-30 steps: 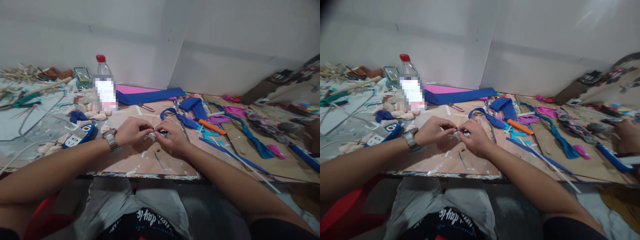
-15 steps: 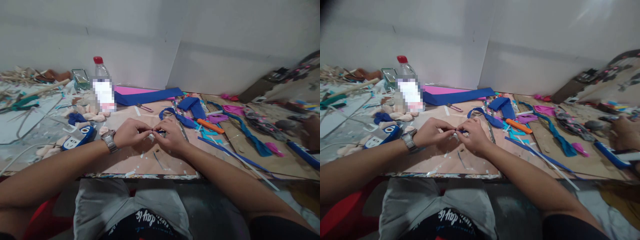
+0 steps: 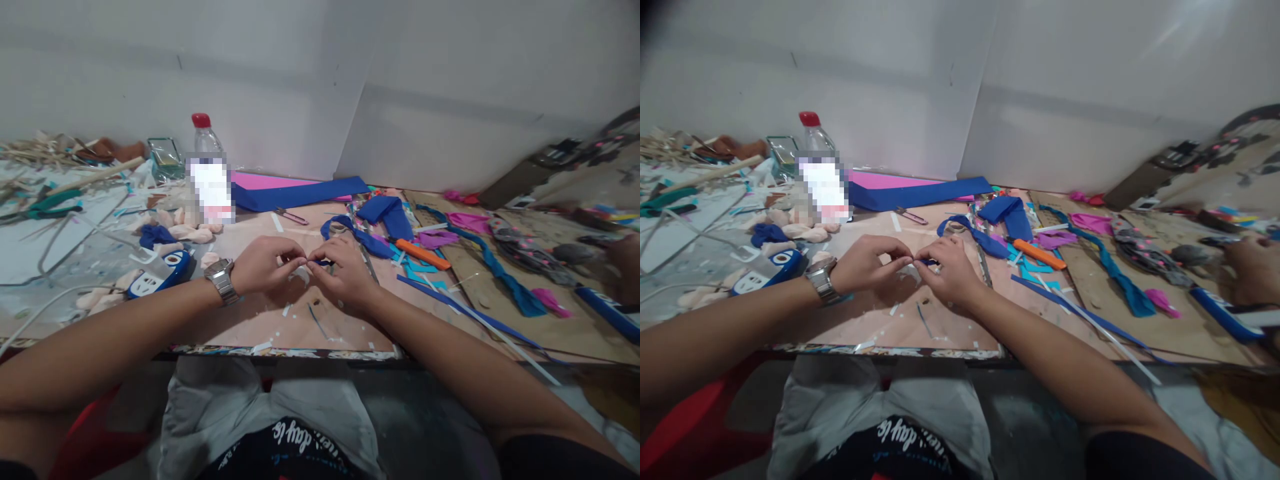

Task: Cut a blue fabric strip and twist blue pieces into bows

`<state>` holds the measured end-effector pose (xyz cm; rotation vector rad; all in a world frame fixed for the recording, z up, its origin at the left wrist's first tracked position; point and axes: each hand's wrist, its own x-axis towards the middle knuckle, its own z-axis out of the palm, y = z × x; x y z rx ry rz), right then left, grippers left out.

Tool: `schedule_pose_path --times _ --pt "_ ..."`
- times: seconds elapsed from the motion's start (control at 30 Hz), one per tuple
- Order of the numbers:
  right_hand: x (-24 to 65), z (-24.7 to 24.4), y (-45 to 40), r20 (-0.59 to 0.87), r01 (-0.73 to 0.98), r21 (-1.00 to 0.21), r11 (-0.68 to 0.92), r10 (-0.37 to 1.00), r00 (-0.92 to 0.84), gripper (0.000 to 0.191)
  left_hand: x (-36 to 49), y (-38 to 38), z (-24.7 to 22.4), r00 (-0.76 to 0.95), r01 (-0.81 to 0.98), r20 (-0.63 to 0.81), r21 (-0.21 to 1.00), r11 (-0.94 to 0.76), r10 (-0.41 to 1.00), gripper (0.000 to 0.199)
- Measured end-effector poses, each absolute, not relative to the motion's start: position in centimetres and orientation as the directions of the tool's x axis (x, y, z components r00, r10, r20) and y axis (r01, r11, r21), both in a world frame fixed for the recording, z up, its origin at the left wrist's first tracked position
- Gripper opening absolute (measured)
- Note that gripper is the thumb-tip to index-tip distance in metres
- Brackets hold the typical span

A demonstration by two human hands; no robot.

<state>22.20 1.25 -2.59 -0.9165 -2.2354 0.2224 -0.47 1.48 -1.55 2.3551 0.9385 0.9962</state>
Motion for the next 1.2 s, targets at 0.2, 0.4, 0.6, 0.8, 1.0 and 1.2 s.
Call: schedule_pose_path --times 0.2,0.4,0.6,0.8,1.0,1.2 --pt "22.30 -2.62 1.27 0.544 0.555 -0.382 0.739 0.665 -0.511 0.007 -0.26 1.26 -1.38 0.477 0.377 0.406 0.707 -0.598 0.780 0.019" --pt "22.27 -2.54 1.17 0.560 0.547 -0.358 0.757 0.643 -0.523 0.006 0.16 1.00 -1.20 0.424 0.316 0.301 0.835 -0.451 0.854 0.015" --pt "22.20 -2.56 0.99 0.566 0.565 -0.328 0.757 0.637 -0.524 0.006 0.22 1.17 -1.52 0.432 0.263 0.231 0.892 -0.366 0.872 0.024" --pt "22.32 -2.67 1.19 0.579 0.561 -0.354 0.748 0.647 -0.497 0.008 0.13 1.33 -1.85 0.452 0.267 0.269 0.869 -0.416 0.851 0.021" --pt "22.39 -2.95 1.49 0.590 0.566 -0.367 0.738 0.655 -0.472 0.011 -0.03 1.41 -1.80 0.450 0.338 0.370 0.772 -0.538 0.813 0.019" --pt "22.37 -3.20 1.73 0.569 0.574 -0.372 0.729 0.668 -0.480 0.011 -0.30 1.68 -1.87 0.454 0.419 0.419 0.678 -0.603 0.786 0.016"
